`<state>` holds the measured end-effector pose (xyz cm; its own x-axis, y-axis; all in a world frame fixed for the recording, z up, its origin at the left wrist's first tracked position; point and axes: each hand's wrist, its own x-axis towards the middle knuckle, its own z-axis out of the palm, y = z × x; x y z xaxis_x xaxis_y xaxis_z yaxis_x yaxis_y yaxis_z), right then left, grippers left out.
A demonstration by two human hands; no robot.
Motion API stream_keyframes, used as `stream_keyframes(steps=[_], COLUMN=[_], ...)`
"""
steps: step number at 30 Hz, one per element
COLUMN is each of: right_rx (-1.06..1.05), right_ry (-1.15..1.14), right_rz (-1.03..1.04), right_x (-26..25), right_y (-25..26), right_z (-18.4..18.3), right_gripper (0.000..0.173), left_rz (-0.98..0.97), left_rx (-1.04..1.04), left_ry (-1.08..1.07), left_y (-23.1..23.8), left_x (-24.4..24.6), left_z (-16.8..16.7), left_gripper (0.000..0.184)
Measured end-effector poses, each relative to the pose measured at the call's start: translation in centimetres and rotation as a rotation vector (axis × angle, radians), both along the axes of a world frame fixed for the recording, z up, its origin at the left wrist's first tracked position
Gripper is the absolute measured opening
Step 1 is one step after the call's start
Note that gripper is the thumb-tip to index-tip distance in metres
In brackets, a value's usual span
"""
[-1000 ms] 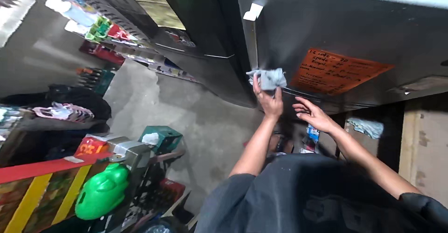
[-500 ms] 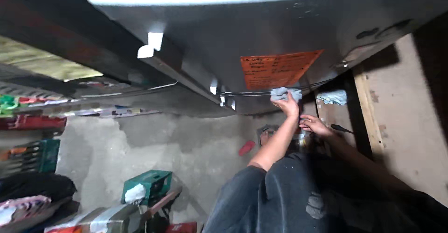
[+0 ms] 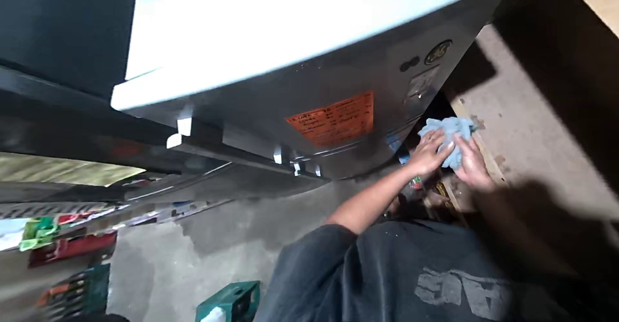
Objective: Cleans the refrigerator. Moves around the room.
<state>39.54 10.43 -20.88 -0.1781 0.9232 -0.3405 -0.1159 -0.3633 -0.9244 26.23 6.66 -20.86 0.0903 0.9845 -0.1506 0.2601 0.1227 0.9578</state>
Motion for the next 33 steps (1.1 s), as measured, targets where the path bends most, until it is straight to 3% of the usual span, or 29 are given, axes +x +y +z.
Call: stream_keyframes(steps=[2,4,7,9,11,13,15,16,18,20,22,24,26,28,30,33], right_rx=[0.164,0.565,1.113,1.341,1.478,1.200,0.606,0.357,0.164,0.265,0.521,0.787,0.967,1.010,0.946,0.644], right_ry=[-0.149,-0.237,-0.373,-0.536,-0.564,-0.657,-0.695,-0.632,-0.479,-0.350,-0.285,-0.276,-0.210,-0.174,-0.214,-0.402], right_rz=[0.072,0.099,0.067,0.006,-0.041,0.225,0.454,0.406,0.178,-0.001,-0.132,-0.206,-0.224,-0.208,-0.249,-0.110], right_x=[-1.4,-3.6,-8.8,-12.9,-14.6,-12.9,-10.3,-9.0,-7.2,-5.7,-4.6,-4.7,-6.4,-8.5,-8.9,-5.7], right_y=[-0.8,-1.9,-1.9,-0.9,0.0,-0.8,-0.8,-0.3,0.9,1.8,2.8,4.6,7.5,10.0,10.8,10.2], right_z=[2.8,5.8,8.2,5.8,0.5,-4.7,-8.3,-9.3,-7.9,-2.3,4.4,10.0,13.3,13.5,10.7,7.2], right_gripper=[0.037,0.030,0.036,0.031,0.021,0.018,0.029,0.037,0.041,0.037,0.037,0.046,0.058,0.068,0.057,0.041], left_rz=[0.126,0.374,0.640,0.696,0.719,0.756,0.782,0.786,0.784,0.796,0.800,0.771,0.719,0.698,0.711,0.716], left_rx=[0.108,0.131,-0.015,-0.046,-0.071,-0.083,-0.111,-0.125,-0.142,-0.164,-0.187,-0.215,-0.217,-0.187,-0.159,-0.153], left_ry=[-0.014,0.001,0.035,0.065,0.065,0.062,0.067,0.075,0.105,0.129,0.127,0.115,0.117,0.109,0.094,0.080], left_y=[-4.6,-8.2,-12.4,-14.3,-16.2,-17.8,-19.5,-20.2,-21.6,-22.7,-23.0,-22.5,-21.6,-20.6,-20.0,-19.9], left_x=[-1.3,-3.6,-6.3,-7.2,-7.4,-7.2,-6.9,-6.8,-6.8,-6.8,-6.7,-6.7,-6.9,-7.2,-7.4,-7.5], left_z=[-0.6,-2.0,-4.9,-6.0,-6.1,-6.2,-6.5,-6.7,-7.0,-7.4,-7.9,-7.9,-7.5,-7.2,-6.9,-6.8], left_gripper=[0.056,0.055,0.045,0.039,0.036,0.033,0.030,0.030,0.028,0.026,0.025,0.024,0.025,0.025,0.025,0.024])
